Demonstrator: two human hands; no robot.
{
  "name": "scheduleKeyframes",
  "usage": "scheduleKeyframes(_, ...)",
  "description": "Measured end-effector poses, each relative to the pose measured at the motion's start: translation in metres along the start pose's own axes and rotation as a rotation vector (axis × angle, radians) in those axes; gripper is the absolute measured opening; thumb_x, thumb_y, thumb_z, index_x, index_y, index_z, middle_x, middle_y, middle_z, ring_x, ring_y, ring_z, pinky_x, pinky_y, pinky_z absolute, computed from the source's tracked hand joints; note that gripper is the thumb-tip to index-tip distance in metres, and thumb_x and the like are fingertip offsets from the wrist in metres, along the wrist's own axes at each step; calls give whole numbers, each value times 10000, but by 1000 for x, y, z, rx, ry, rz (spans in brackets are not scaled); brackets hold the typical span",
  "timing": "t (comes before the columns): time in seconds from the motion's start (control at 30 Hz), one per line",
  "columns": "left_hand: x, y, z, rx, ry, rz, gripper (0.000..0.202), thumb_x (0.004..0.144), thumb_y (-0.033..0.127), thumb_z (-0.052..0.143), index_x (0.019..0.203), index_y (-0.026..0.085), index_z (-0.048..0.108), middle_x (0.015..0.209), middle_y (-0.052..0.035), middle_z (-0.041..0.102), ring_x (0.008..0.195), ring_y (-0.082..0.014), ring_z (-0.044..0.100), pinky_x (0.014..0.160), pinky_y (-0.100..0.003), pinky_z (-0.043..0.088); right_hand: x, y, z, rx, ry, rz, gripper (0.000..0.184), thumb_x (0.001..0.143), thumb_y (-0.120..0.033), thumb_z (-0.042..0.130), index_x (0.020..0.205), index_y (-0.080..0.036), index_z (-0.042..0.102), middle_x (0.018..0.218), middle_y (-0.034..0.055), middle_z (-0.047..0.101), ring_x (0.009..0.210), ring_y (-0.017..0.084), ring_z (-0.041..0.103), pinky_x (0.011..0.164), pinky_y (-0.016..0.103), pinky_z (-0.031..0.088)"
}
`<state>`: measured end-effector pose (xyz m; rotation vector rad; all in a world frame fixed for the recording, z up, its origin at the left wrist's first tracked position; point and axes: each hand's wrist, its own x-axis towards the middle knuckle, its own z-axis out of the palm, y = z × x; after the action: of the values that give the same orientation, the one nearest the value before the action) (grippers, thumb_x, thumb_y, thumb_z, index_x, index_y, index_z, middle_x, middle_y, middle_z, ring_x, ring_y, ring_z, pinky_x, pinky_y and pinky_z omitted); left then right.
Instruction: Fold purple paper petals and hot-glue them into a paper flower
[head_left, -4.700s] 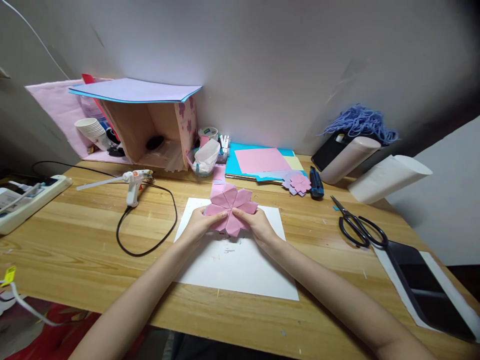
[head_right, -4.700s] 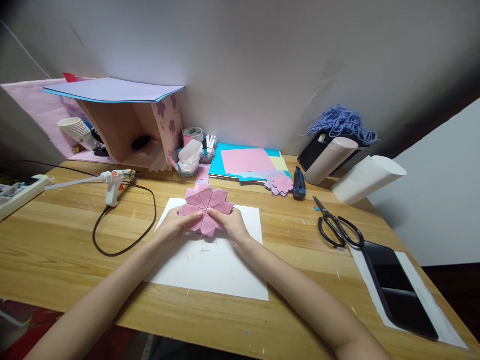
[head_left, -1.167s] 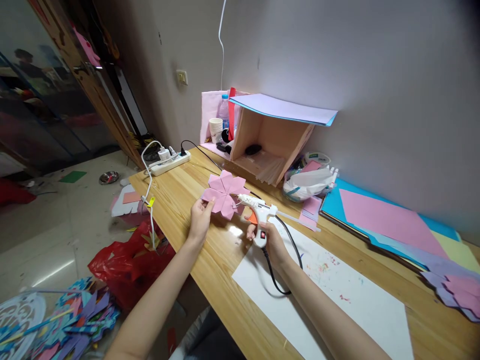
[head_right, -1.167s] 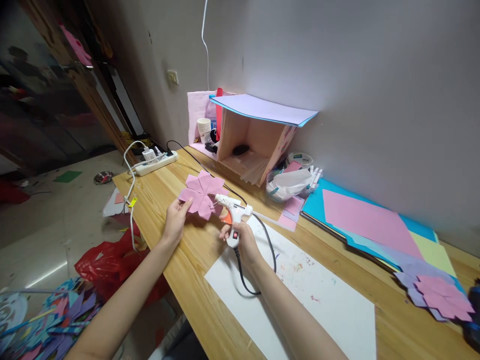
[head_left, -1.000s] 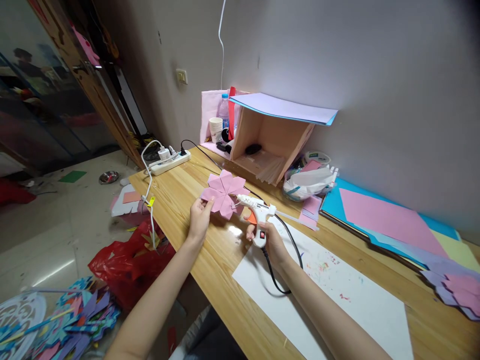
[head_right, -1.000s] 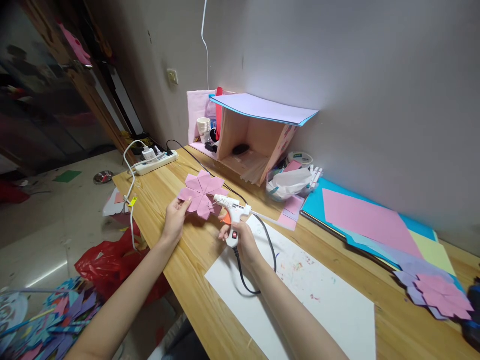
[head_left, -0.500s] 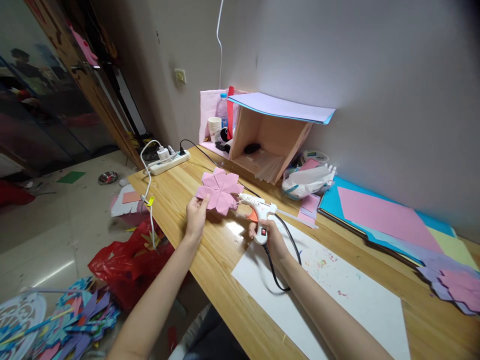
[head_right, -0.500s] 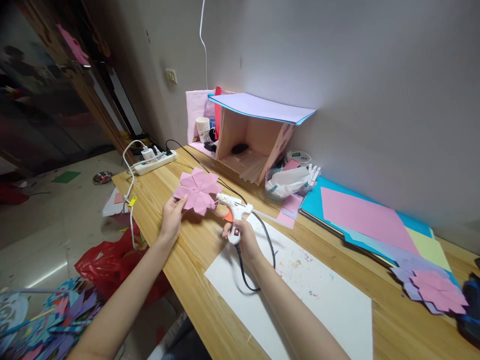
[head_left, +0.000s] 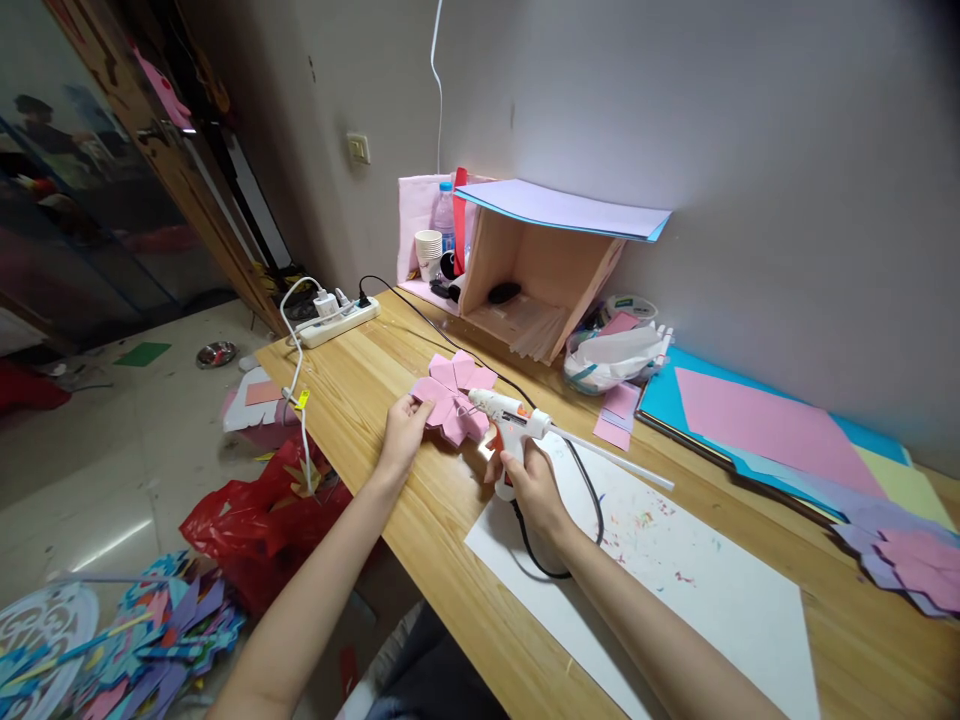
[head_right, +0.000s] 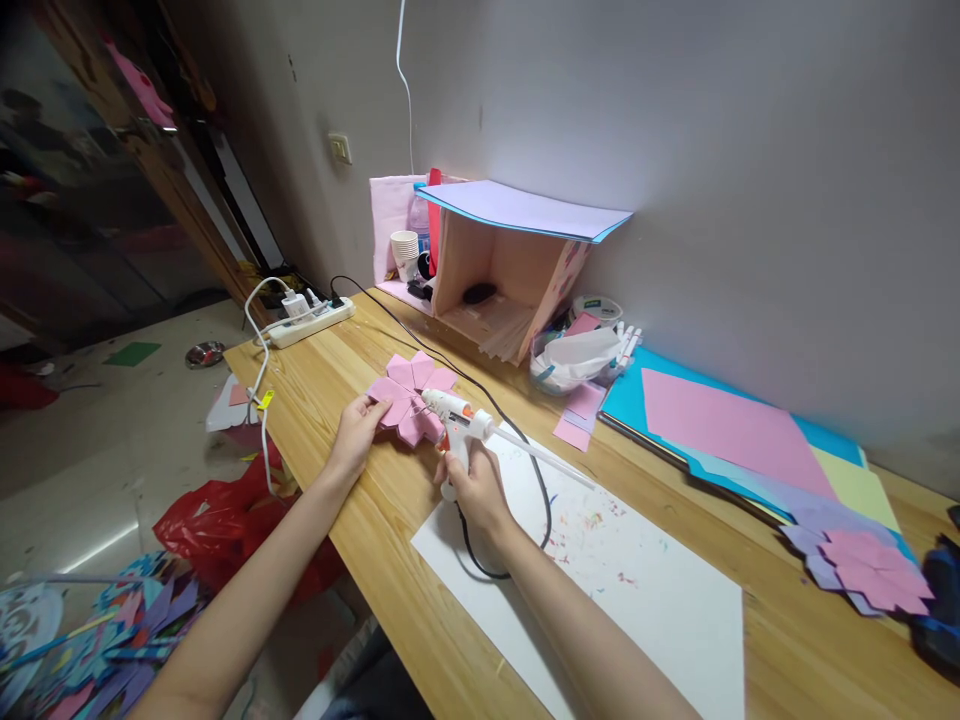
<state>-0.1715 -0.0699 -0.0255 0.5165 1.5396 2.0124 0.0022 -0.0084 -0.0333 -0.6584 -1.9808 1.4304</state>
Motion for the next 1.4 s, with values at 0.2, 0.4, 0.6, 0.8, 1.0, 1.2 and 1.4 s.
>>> scheduleKeyframes(0.2,0,1,1,-4,-12,5,260,584,300,697,759,118,631,633,-9,624,588,-130,557,606,-250,441,0,-1,1,-107,24,23,250,822,-312,401,620,-191,485,551,-1,565,549,150,526,619,285,388)
scheduleKeyframes(0.4,1,0,0,-1,-6,7,247,598,279,692,780,118,649,641,-15,636,624,-143,578,666,-274,461,2,2,1,-116,76,38,159,805,-305,420,701,-198,472,591,-17,557,571,149,518,615,279,387)
scheduleKeyframes(0.6,1,1,1,11,2,15,267,590,287,702,788,115,651,731,-47,674,678,-160,599,699,-287,467,2,5,1,-124,51,59,156,812,-329,413,746,-196,461,572,-27,554,539,147,514,594,278,385)
scheduleKeyframes(0.8,1,2,1,10,9,10,274,589,276,701,803,113,648,760,-54,678,709,-168,609,718,-295,463,1,3,1,-124,53,66,162,802,-330,417,753,-189,477,584,-18,563,555,151,523,600,280,387)
scheduleKeyframes(1.0,2,0,-1,11,37,16,256,589,279,688,771,111,624,679,-26,650,639,-141,585,647,-260,452,1,2,1,-137,62,67,166,784,-321,426,735,-179,499,605,-4,570,578,154,518,600,279,385)
scheduleKeyframes(1.2,3,-2,-3,2,41,17,277,590,292,683,778,104,606,678,-18,647,593,-114,562,576,-221,422,1,6,1,-157,50,48,185,779,-320,425,714,-170,510,605,0,573,587,151,517,616,277,386)
scheduleKeyframes(1.4,6,-3,-4,2,59,30,252,583,282,679,746,108,598,643,-1,627,563,-103,544,561,-212,410,0,3,-1,-189,-2,36,232,788,-340,396,647,-181,490,584,10,569,590,159,523,653,294,387)
